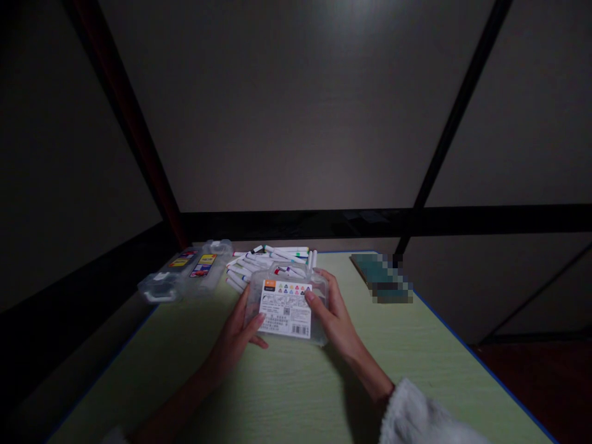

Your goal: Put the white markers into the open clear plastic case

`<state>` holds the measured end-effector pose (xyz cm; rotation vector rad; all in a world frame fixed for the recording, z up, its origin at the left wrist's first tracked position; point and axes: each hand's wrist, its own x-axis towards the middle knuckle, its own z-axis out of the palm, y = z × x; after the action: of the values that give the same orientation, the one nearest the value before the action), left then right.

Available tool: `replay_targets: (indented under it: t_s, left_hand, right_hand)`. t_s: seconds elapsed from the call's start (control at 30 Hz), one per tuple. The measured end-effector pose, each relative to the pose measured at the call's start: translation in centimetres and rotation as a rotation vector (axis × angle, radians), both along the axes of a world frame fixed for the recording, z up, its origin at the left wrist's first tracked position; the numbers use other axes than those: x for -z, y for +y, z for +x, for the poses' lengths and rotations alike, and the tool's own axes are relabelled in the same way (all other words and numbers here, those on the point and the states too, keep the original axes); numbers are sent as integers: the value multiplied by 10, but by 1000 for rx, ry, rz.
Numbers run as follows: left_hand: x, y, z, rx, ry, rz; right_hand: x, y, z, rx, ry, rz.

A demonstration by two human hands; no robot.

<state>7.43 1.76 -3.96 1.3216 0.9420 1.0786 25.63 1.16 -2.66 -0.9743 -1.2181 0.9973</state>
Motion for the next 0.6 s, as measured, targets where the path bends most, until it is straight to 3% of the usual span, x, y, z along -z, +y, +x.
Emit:
replay_targets:
  t_s: [0.2,0.47,0.6]
  left_hand:
    - [11,7,-1,31,-74,73]
    - [13,8,-4,63,-85,113]
    - [14,8,-3,54,-94,133]
  right_hand:
    - [-1,1,1,-22,21,-54]
    - [3,2,4,-43,22,-43]
    - [4,5,5,-95,164,-8]
